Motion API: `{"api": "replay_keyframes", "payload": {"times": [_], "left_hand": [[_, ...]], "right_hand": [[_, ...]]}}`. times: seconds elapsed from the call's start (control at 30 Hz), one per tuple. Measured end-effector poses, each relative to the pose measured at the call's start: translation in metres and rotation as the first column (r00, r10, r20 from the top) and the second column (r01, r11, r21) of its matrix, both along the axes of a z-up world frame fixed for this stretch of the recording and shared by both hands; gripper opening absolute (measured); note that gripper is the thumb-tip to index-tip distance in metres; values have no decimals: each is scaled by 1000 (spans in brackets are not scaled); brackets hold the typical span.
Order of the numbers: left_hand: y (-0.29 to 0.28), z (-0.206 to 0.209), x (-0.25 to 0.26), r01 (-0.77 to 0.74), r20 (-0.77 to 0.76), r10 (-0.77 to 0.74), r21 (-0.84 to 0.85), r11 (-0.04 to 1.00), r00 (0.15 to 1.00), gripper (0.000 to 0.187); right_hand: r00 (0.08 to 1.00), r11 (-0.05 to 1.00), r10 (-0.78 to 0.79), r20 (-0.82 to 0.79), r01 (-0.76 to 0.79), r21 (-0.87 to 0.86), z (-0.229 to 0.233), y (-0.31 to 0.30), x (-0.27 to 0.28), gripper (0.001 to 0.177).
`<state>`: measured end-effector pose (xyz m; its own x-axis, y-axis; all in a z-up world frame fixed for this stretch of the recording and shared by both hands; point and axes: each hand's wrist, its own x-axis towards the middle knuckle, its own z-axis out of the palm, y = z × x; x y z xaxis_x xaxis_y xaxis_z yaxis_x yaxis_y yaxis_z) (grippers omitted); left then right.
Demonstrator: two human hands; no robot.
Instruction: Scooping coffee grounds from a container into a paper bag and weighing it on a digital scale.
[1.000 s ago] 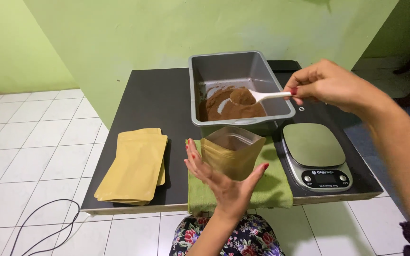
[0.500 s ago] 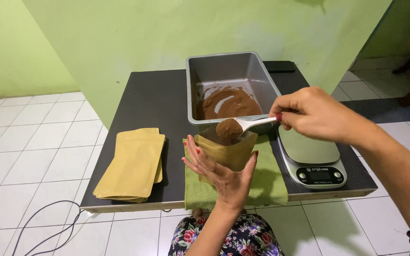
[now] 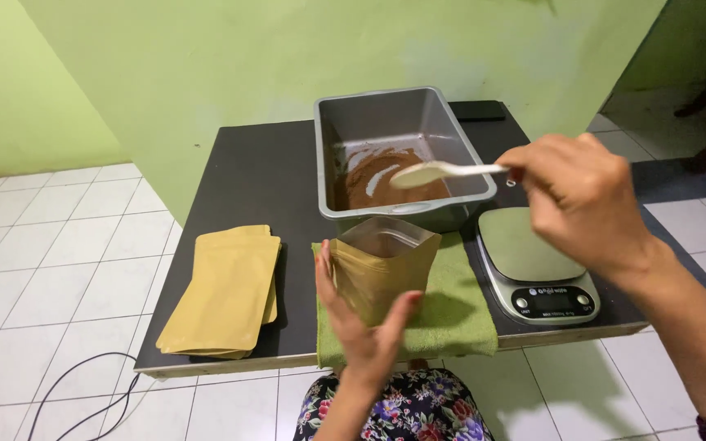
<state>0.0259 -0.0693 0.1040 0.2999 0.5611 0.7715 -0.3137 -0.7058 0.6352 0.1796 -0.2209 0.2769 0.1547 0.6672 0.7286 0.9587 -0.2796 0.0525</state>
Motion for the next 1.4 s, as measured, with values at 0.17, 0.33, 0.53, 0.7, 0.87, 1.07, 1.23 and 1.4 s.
{"api": "replay_keyframes", "payload": {"times": [0.17, 0.33, 0.53, 0.7, 0.87, 1.07, 1.23, 1.4], "left_hand": [[53, -19, -27, 150, -195, -197, -230, 961, 961, 54], [72, -29, -24, 257, -149, -420, -597, 760, 895, 14], [35, 20, 15, 331, -170, -439, -440, 835, 882, 12], [-15, 41, 77, 363, -175, -444, -361, 859, 879, 13], [-62, 21, 153, 476, -34, -513, -327, 816, 858, 11], [-88, -1, 198, 522, 68, -544, -404, 752, 837, 11], [-89, -2, 196, 514, 31, -548, -398, 760, 836, 9], [-80, 13, 141, 537, -86, -584, -304, 787, 807, 42]], "right_hand": [[901, 979, -43, -432, 125, 163, -44, -47, -2, 28], [592, 975, 126, -796, 74, 209, -177, -134, -9, 26], [151, 978, 181, -972, -133, 161, -348, -163, -71, 24], [-64, 997, 35, -997, -70, 39, -422, -134, -121, 19], [-37, 999, 37, -999, 5, 36, -519, -104, -140, 24], [-72, 997, 9, -997, 80, 3, -544, -90, -143, 21], [-68, 999, -18, -998, 30, -20, -544, -88, -142, 22], [-93, 996, 38, -995, 87, 30, -546, -84, -137, 22]]}}
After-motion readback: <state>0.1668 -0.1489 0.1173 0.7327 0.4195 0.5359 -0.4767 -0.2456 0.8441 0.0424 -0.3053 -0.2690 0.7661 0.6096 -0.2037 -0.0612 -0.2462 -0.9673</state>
